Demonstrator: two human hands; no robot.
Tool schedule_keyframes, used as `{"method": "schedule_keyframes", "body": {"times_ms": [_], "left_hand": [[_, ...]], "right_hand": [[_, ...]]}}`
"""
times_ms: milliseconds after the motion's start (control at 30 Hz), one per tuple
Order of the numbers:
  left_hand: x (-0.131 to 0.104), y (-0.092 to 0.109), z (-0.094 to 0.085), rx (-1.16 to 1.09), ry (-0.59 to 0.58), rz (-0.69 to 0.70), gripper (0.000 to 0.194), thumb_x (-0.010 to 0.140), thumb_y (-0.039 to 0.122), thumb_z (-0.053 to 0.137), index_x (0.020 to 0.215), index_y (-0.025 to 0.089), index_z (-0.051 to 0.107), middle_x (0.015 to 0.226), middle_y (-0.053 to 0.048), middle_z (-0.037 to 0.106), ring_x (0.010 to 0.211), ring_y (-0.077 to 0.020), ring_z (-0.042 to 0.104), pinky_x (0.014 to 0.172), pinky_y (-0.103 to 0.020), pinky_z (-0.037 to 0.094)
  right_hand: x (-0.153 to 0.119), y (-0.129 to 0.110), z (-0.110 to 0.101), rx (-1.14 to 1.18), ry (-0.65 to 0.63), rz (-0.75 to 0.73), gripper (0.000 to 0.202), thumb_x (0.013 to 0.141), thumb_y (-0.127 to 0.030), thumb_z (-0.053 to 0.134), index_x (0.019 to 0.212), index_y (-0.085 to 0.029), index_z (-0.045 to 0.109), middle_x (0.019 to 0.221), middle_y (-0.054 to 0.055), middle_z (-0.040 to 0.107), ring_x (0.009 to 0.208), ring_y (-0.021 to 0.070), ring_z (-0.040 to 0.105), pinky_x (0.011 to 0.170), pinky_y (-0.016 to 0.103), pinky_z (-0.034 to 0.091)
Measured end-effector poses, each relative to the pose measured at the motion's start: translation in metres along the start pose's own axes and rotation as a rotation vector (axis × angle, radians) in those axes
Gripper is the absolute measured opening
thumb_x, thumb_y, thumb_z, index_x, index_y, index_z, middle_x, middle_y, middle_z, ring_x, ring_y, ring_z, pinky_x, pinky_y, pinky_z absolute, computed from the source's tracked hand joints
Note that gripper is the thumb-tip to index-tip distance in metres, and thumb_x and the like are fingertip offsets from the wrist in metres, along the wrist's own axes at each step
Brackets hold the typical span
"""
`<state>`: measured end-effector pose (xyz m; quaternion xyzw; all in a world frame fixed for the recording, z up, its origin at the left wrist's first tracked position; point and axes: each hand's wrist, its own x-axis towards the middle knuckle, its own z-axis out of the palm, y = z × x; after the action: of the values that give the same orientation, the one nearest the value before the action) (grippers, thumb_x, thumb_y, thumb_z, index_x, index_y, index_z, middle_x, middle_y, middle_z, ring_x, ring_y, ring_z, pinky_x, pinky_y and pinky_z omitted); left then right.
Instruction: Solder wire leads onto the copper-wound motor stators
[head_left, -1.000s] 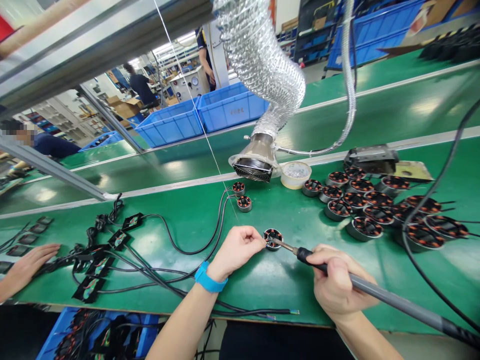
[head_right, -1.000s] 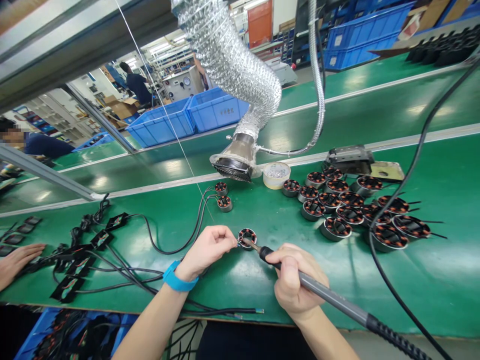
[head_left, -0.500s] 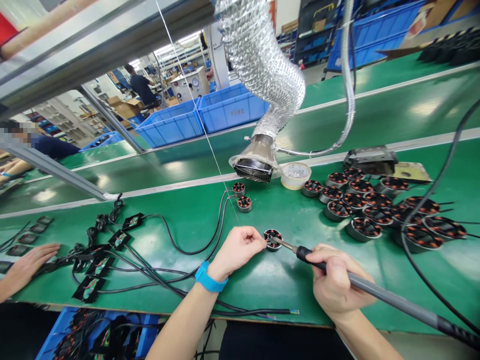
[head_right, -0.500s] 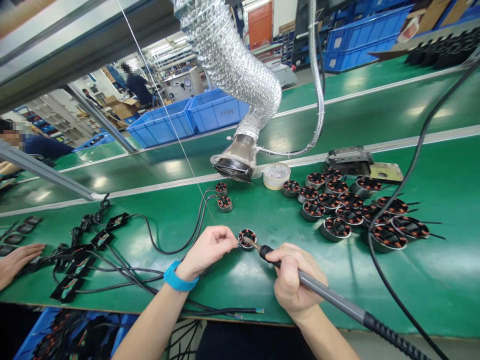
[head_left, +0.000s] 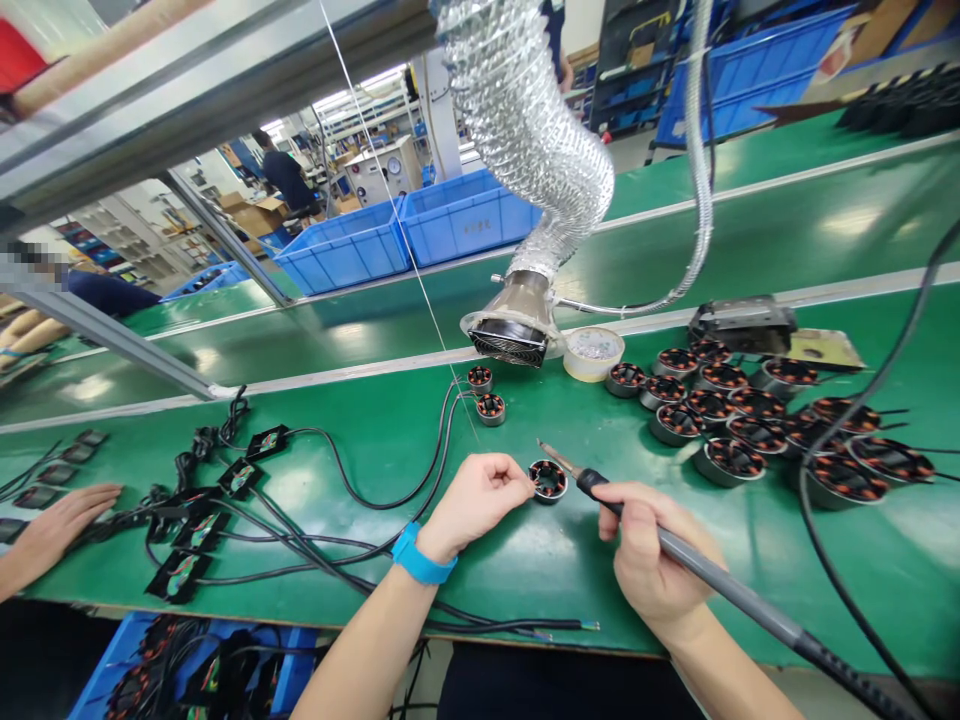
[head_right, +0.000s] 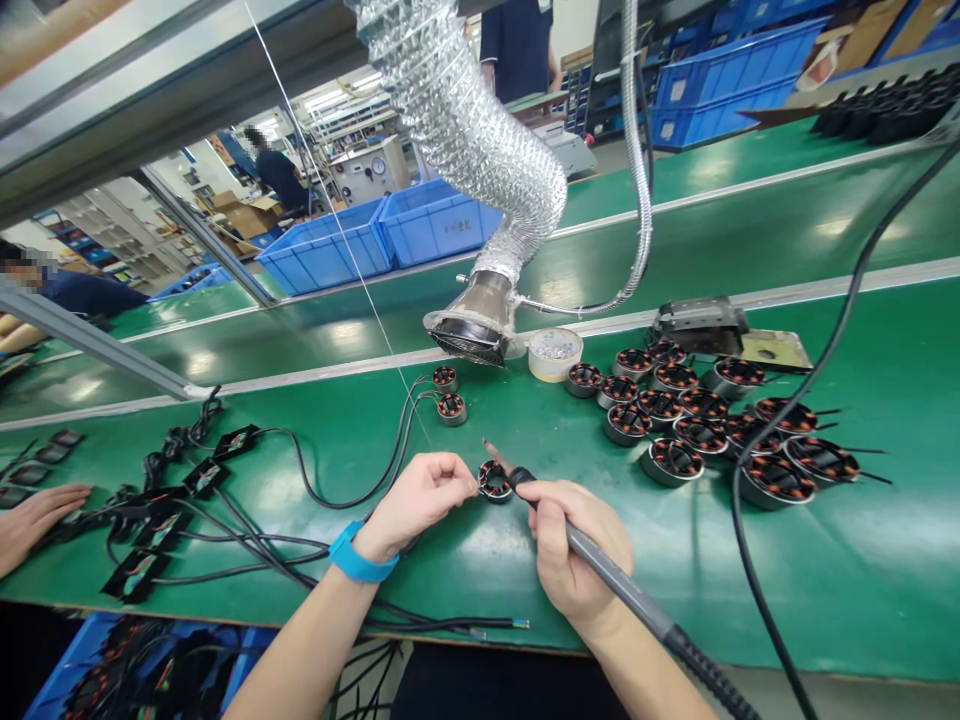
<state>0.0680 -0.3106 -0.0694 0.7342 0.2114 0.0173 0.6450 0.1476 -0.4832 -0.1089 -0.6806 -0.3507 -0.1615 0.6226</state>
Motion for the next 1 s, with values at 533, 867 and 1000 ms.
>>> {"method": "schedule_keyframes", "body": {"times_ms": [533,867,1000], "left_hand": [[-0.005,0.004,-0.004,-0.06,-0.031,0.061,0.012,0.08,0.021,0.05,0.074,0.014,0.058,0.064,0.004,0.051,0.049,-0.0045,0.038,0.052,-0.02,0.03],[-0.007,0.004,-0.008,-0.002,-0.09,0.062,0.012,0.08,0.024,0.056,0.082,0.013,0.062,0.061,0.004,0.052,0.049,-0.0073,0.047,0.048,-0.019,0.038],[-0.002,0.0,-0.008,-0.119,-0.125,0.001,0.011,0.075,0.021,0.057,0.081,0.013,0.061,0.062,0.002,0.055,0.049,-0.0086,0.051,0.049,-0.021,0.045]], "right_hand": [[0.02,-0.004,0.026,0.016,-0.32,-0.197,0.049,0.091,-0.003,0.057,0.135,-0.024,0.052,0.112,0.007,0.058,0.104,0.0161,0.062,0.092,0.028,0.054],[0.02,-0.008,0.032,-0.03,-0.225,-0.274,0.042,0.089,-0.001,0.059,0.126,-0.022,0.058,0.108,0.006,0.055,0.094,0.0142,0.062,0.085,0.026,0.055],[0.014,-0.009,0.029,-0.082,-0.172,-0.289,0.042,0.088,0.0,0.06,0.124,-0.02,0.058,0.107,0.006,0.056,0.092,0.0144,0.063,0.082,0.024,0.055]]}}
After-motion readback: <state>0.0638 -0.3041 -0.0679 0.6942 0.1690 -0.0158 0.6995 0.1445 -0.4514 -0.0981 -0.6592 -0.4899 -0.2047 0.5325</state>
